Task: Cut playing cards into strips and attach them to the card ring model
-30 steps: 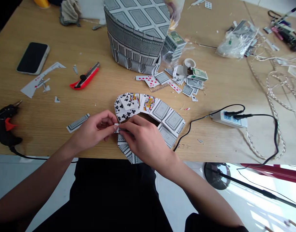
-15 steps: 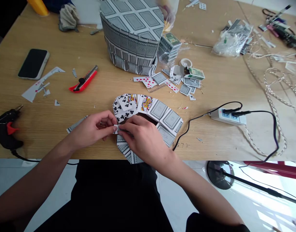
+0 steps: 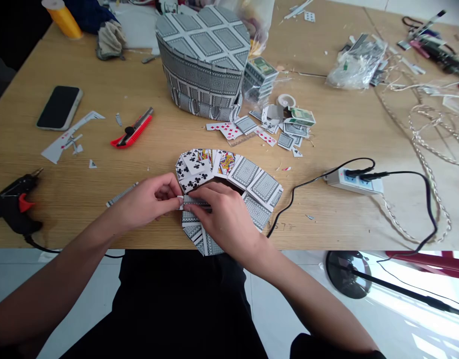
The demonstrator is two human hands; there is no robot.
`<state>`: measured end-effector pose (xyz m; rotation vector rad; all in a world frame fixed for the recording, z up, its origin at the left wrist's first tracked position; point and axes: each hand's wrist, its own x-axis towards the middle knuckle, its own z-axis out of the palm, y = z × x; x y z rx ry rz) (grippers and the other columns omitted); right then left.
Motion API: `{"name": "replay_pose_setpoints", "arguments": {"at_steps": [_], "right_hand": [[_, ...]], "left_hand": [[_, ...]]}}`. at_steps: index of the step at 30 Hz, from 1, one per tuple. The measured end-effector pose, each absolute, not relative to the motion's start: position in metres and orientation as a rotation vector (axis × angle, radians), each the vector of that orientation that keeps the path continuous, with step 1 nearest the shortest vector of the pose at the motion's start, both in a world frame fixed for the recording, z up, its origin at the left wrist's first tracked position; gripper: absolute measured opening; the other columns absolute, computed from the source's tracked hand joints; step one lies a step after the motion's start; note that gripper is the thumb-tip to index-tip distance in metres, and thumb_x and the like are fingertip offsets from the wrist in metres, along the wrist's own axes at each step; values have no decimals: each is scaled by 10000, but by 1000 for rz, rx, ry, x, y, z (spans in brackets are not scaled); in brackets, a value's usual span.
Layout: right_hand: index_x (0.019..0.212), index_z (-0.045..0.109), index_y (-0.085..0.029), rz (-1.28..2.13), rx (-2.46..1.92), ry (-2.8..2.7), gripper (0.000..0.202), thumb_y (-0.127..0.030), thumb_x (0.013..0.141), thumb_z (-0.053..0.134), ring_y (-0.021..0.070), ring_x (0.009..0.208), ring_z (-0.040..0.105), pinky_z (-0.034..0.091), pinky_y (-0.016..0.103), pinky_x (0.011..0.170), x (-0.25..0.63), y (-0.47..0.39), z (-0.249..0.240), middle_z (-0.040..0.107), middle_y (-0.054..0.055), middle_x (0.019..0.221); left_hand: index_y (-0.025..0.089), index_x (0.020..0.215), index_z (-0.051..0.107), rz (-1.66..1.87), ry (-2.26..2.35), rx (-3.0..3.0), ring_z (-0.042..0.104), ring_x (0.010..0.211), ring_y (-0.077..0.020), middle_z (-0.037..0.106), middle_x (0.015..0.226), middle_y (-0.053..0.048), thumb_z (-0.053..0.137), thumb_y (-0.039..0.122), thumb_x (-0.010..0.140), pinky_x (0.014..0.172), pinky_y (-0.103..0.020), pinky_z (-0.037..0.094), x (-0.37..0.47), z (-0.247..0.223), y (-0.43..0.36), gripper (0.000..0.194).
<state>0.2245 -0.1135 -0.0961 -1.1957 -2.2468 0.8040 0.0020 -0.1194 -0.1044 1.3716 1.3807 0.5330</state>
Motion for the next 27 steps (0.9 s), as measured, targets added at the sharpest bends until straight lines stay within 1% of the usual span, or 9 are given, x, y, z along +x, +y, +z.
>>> {"name": "replay_pose_setpoints", "arguments": {"at_steps": [6, 10, 14, 20, 23, 27], "right_hand": [[1064, 846, -188, 907, -1116, -2189, 96, -229, 992, 798, 194, 985, 787, 592, 310, 919, 222, -112, -101, 838, 47, 1082], [1063, 844, -195, 943, -1123, -2178, 91, -225, 1003, 783, 190, 968, 782, 590, 316, 904, 219, -111, -101, 836, 40, 1072], [1052, 842, -187, 940, -1155, -2160, 89, -203, 967, 821, 191, 950, 774, 587, 317, 885, 218, -110, -102, 831, 36, 1052], [1038, 846, -181, 977, -1159, -2129, 84, -186, 955, 830, 196, 979, 777, 583, 320, 915, 219, -109, -104, 834, 42, 1052], [1032, 848, -176, 976, -1152, -2126, 80, -175, 956, 825, 201, 976, 780, 587, 328, 914, 218, -109, -104, 838, 52, 1050], [1029, 854, -180, 963, -1147, -2129, 80, -176, 953, 827, 215, 972, 786, 596, 348, 910, 217, -110, -104, 841, 64, 1051]], "left_hand": [[241, 925, 629, 441, 1366, 1325, 584, 573, -123, 682, 739, 40, 706, 336, 927, 501, -240, 455, -6, -105, -120, 122], [246, 919, 618, 432, 1395, 1336, 609, 574, -137, 675, 732, 43, 701, 311, 919, 510, -261, 475, -5, -102, -121, 105], [239, 906, 623, 485, 1433, 1404, 651, 637, -143, 698, 766, 32, 696, 296, 921, 584, -270, 505, 0, -95, -125, 94], [234, 926, 614, 536, 1419, 1474, 677, 719, -145, 714, 807, 25, 660, 334, 995, 679, -278, 519, 2, -94, -131, 130], [241, 964, 625, 504, 1418, 1486, 683, 747, -147, 718, 831, 28, 641, 357, 1025, 695, -280, 515, 0, -95, -132, 133], [244, 965, 618, 467, 1416, 1493, 671, 755, -143, 708, 834, 32, 635, 365, 1038, 692, -276, 499, -1, -94, -131, 143]]}}
